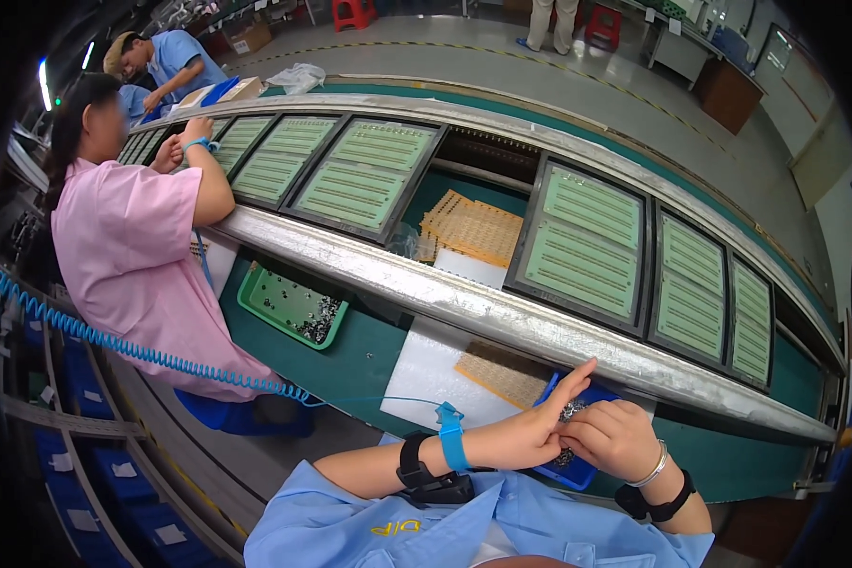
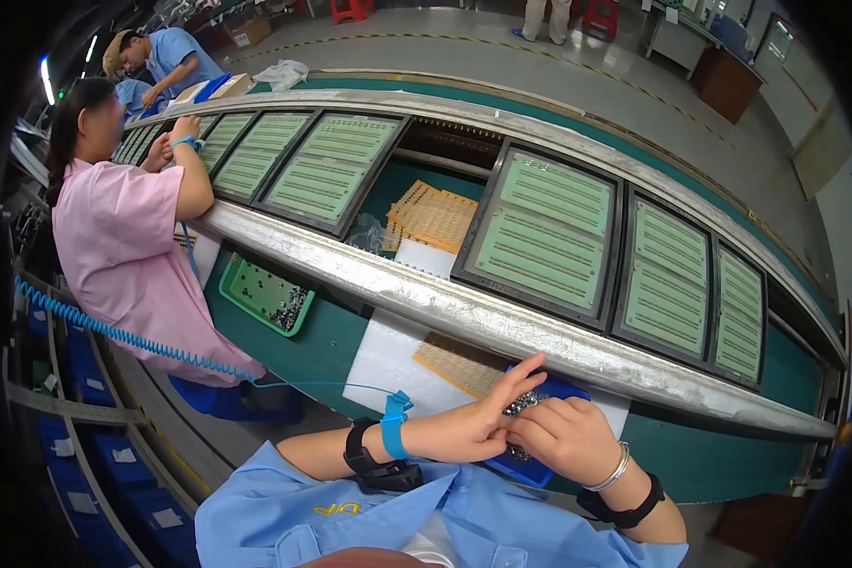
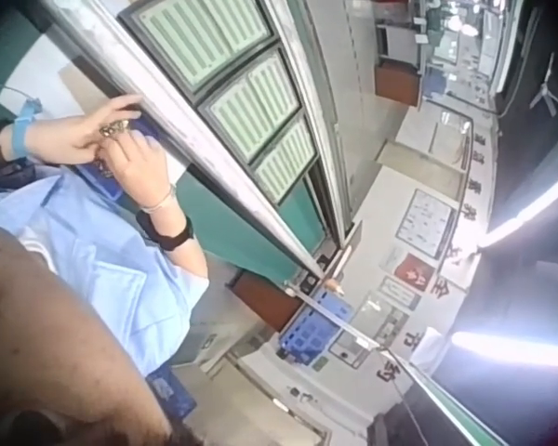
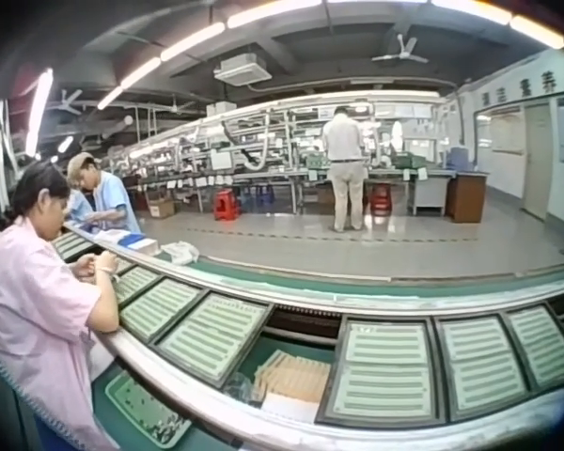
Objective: The person picks up small metal components from a blue bin by hand and places them into slots on a circuit board. This process is repeated multiple times before the person presses down on the board and slides it along the assembly line.
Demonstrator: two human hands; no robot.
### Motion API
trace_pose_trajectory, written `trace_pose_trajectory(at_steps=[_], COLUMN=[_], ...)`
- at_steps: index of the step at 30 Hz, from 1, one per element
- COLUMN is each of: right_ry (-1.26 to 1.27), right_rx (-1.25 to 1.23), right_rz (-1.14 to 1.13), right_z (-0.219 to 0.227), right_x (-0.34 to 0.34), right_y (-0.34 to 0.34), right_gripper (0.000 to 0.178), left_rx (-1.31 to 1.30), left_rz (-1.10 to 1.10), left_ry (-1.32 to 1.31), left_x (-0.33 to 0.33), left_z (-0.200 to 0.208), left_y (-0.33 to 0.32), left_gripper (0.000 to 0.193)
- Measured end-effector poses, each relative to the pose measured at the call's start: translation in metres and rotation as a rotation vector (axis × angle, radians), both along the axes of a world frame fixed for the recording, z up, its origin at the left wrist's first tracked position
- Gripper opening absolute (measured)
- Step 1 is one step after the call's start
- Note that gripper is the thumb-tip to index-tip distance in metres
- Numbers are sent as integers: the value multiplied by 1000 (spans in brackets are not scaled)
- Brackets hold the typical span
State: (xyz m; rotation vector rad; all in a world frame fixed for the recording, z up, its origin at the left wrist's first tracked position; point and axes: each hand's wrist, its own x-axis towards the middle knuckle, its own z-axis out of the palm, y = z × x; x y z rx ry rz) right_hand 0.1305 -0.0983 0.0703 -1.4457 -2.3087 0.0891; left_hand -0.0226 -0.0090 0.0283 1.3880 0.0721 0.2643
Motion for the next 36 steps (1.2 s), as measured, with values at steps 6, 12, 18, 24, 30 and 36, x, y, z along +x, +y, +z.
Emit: trace_pose_trajectory(at_steps=[6, 12, 18, 24, 30, 36], right_ry=[40, 467, 577, 419, 199, 226], right_rx=[31, -15, -172, -264, -162, -208], right_rz=[-128, -380, -422, -573, -728, -729], right_z=[7, 31, 27, 11, -8, -16], right_x=[4, 53, 144, 160, 151, 156], right_y=[-5, 33, 138, 210, 234, 236], right_gripper=[16, 14, 8, 10, 15, 17], left_rx=[-421, 681, 1440, 1401, 1126, 942], left_rz=[23, 11, 41, 15, 111, 159], left_ry=[31, 136, 174, 183, 76, 51], left_x=[5, 16, 40, 36, 35, 35], left_z=[5, -11, -33, -41, -35, -32], left_y=[-4, -2, -17, -15, -8, -6], left_gripper=[75, 38, 13, 24, 21, 19])
